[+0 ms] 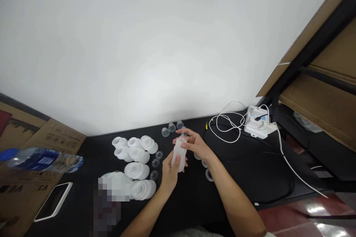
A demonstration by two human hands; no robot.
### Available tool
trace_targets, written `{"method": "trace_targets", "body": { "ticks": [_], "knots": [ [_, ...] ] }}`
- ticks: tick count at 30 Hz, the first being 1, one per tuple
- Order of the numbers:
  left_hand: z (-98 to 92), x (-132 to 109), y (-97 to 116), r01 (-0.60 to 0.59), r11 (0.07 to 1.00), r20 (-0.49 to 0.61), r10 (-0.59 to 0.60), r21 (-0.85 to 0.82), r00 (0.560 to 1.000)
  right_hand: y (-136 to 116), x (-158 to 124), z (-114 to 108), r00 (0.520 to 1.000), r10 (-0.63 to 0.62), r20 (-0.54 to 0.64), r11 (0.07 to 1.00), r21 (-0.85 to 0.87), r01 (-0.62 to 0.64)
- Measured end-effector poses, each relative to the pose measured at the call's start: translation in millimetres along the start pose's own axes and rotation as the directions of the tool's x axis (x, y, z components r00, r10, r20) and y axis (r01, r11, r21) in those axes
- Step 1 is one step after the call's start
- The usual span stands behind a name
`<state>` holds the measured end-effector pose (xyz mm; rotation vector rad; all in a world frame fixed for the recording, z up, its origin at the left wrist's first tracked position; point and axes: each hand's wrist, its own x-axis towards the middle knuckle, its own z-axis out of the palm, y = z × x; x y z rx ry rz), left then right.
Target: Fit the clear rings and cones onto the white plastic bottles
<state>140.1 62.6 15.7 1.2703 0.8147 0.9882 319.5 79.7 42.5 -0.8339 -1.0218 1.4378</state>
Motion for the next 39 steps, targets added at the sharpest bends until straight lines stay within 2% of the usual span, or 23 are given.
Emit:
{"method": "trace_targets", "body": {
  "ticks": [2,4,6,7,9,12,14,16,18,21,24,27,31,34,36,39],
  "knots": [
    [1.9,0,1,0.035,0.997,-0.014,-0.036,-0.076,0.999,2,3,-2,0.998,-0.04,-0.054,0.998,-0.047,0.038],
    [3.5,2,0,0.084,0.982,-0.02,-0.089,-0.169,0.996,5,6,-6,0.974,-0.13,-0.187,0.98,-0.176,0.097],
    [4.1,4,-4,0.119,0.963,-0.035,-0.131,-0.241,0.991,10,9,-11,0.915,-0.272,-0.298,0.896,-0.426,0.127],
    [3.9,6,-6,0.129,0.954,-0.045,-0.146,-0.27,0.988,12,10,-13,0.89,-0.346,-0.298,0.811,-0.571,0.124],
    [2.8,7,-9,0.137,0.94,-0.064,-0.165,-0.311,0.984,20,11,-17,0.88,-0.435,-0.192,0.584,-0.804,0.113],
    [0.6,10,-13,0.149,0.932,-0.079,-0.184,-0.332,0.98,31,10,-20,0.928,-0.372,-0.03,0.3,-0.95,0.089],
    [-0.4,11,-13,0.163,0.927,-0.077,-0.2,-0.338,0.977,35,9,-20,0.951,-0.31,0.008,0.193,-0.979,0.071],
    [-1.0,11,-14,0.172,0.924,-0.069,-0.207,-0.342,0.976,37,8,-21,0.955,-0.296,0.02,0.157,-0.985,0.069],
    [-1.5,12,-15,0.171,0.927,-0.062,-0.202,-0.334,0.977,37,8,-22,0.955,-0.296,0.015,0.182,-0.981,0.072],
    [-2.3,12,-16,0.155,0.942,-0.076,-0.185,-0.297,0.98,39,9,-26,0.96,-0.279,-0.028,0.29,-0.955,0.056],
    [-2.9,12,-17,0.156,0.954,-0.082,-0.182,-0.254,0.98,41,11,-32,0.957,-0.261,-0.126,0.472,-0.881,0.013],
    [-2.6,12,-16,0.169,0.956,-0.06,-0.188,-0.239,0.98,36,12,-39,0.948,-0.201,-0.247,0.696,-0.717,-0.039],
    [-2.0,12,-15,0.2,0.953,-0.029,-0.212,-0.229,0.977,24,14,-47,0.899,-0.182,-0.399,0.885,-0.465,-0.027],
    [-1.5,11,-15,0.237,0.955,0.013,-0.238,-0.178,0.971,16,16,-46,0.839,-0.166,-0.518,0.973,-0.225,0.053],
    [-1.1,10,-14,0.249,0.959,0.045,-0.245,-0.134,0.968,11,15,-41,0.82,-0.131,-0.557,0.991,-0.094,0.095],
    [-1.3,9,-15,0.257,0.961,0.065,-0.251,-0.104,0.966,6,13,-31,0.86,-0.101,-0.5,0.995,-0.029,0.1]
  ]
}}
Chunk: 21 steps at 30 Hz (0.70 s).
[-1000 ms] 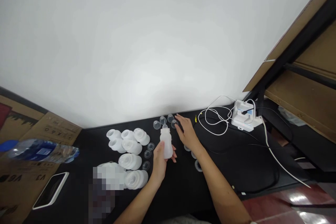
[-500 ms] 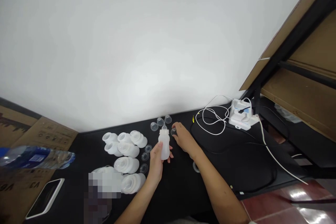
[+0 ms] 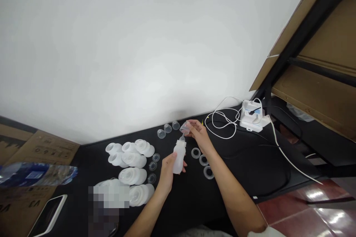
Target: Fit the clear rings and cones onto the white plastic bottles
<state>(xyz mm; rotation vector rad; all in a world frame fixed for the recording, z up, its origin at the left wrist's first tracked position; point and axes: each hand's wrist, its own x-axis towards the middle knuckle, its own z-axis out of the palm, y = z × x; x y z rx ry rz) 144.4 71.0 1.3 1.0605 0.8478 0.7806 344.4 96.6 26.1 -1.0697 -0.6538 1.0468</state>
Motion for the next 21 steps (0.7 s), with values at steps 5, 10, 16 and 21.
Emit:
{"method": "trace_targets", "body": {
  "ticks": [5,10,16,21],
  "knots": [
    [-4.2,1,-3,-0.036,0.999,-0.021,0.036,-0.004,0.999,-5,-8,3,0.96,-0.033,0.277,0.988,-0.138,0.074],
    [-4.6,2,-5,-0.033,0.999,-0.024,0.033,-0.001,0.999,-6,-14,0,0.899,0.012,0.438,0.968,-0.23,0.099],
    [-2.4,4,-9,-0.088,0.994,-0.042,0.085,-0.071,0.996,-7,-24,8,0.836,0.088,0.542,0.946,-0.309,0.101],
    [-5.3,6,-14,-0.106,0.988,-0.044,0.102,-0.109,0.994,-5,-27,13,0.82,0.069,0.569,0.94,-0.313,0.138]
  ]
}}
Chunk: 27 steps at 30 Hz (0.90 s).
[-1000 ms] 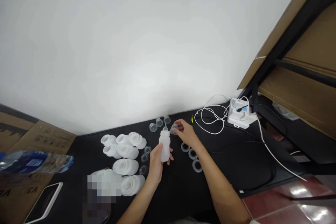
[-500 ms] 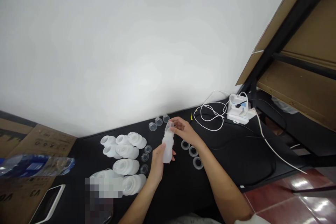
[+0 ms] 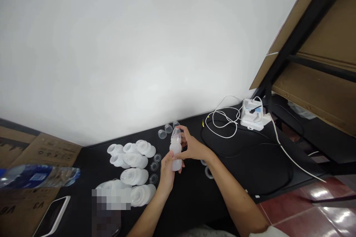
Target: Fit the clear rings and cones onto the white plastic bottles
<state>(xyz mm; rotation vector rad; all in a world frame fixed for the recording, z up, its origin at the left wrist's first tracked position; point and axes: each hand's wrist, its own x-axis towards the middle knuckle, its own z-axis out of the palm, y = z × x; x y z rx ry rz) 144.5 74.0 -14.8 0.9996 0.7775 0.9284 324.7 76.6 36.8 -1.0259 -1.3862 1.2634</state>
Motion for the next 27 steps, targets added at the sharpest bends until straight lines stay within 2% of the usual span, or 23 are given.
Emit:
{"method": "trace_targets", "body": {
  "ticks": [5,8,13,18,23,27],
  "knots": [
    [-0.7,-2,-1,0.012,1.0,0.037,-0.013,0.009,0.999,-1,-3,-1,0.999,0.04,0.023,0.999,-0.018,-0.04],
    [-0.1,-1,-2,0.023,0.999,0.019,-0.023,-0.022,1.0,-2,-4,3,0.998,0.057,0.037,0.998,0.01,-0.057],
    [0.5,-2,0,-0.024,1.0,-0.002,0.024,-0.009,1.0,-2,-2,9,1.0,-0.004,-0.001,1.0,0.004,0.004],
    [1.1,-7,15,-0.12,0.96,-0.026,0.131,0.254,0.991,-1,-2,17,0.993,-0.088,-0.082,0.995,0.034,0.091],
    [1.7,-8,28,-0.187,0.836,-0.105,0.278,0.516,0.955,1,3,32,0.96,-0.145,-0.241,0.982,0.085,0.169],
    [3.4,-10,31,-0.235,0.737,-0.071,0.358,0.634,0.931,1,8,29,0.917,-0.161,-0.364,0.961,0.152,0.229]
  ]
}}
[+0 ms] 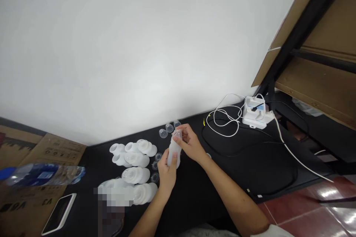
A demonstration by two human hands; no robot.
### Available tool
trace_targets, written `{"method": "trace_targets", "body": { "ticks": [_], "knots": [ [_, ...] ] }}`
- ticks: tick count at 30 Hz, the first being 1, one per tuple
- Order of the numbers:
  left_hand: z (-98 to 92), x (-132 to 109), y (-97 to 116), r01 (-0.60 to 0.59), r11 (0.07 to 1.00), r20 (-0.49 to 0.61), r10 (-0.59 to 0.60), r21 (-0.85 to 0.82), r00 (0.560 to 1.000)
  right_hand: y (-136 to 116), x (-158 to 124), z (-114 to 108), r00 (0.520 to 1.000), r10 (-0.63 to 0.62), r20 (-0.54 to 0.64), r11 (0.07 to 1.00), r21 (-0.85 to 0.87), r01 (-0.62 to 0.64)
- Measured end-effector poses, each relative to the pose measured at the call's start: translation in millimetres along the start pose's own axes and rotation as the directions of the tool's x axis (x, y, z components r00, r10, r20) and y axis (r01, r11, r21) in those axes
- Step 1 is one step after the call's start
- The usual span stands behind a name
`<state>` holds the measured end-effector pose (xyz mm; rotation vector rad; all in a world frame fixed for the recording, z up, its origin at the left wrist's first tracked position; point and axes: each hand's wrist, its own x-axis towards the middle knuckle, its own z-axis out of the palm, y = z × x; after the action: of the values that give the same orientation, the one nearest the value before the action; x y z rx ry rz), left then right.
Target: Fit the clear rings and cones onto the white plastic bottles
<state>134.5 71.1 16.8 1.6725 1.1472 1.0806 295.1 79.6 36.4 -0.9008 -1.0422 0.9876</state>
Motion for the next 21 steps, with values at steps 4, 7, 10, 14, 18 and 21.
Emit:
{"method": "trace_targets", "body": {
  "ticks": [4,7,10,14,18,21],
  "knots": [
    [0.6,-1,0,-0.015,0.999,-0.001,0.015,0.029,1.0,2,6,-7,0.994,0.096,-0.055,0.994,0.048,-0.094],
    [1.8,-2,-7,0.021,1.0,0.016,-0.021,-0.018,1.0,6,8,-8,0.986,0.148,-0.078,0.988,0.062,-0.144],
    [3.4,-2,-13,0.114,0.981,0.084,-0.101,-0.157,0.991,7,7,-7,0.983,0.18,-0.049,0.981,0.089,-0.175],
    [7.2,-2,-14,0.264,0.868,0.227,-0.182,-0.42,0.957,4,6,-6,0.983,0.186,0.007,0.972,0.148,-0.185],
    [14.7,-5,-12,0.394,0.68,0.363,-0.198,-0.619,0.911,0,4,-5,0.973,0.214,0.082,0.949,0.221,-0.227],
    [19.5,-6,-12,0.419,0.653,0.352,-0.24,-0.631,0.905,0,4,-4,0.958,0.272,0.091,0.931,0.227,-0.286]
  ]
}}
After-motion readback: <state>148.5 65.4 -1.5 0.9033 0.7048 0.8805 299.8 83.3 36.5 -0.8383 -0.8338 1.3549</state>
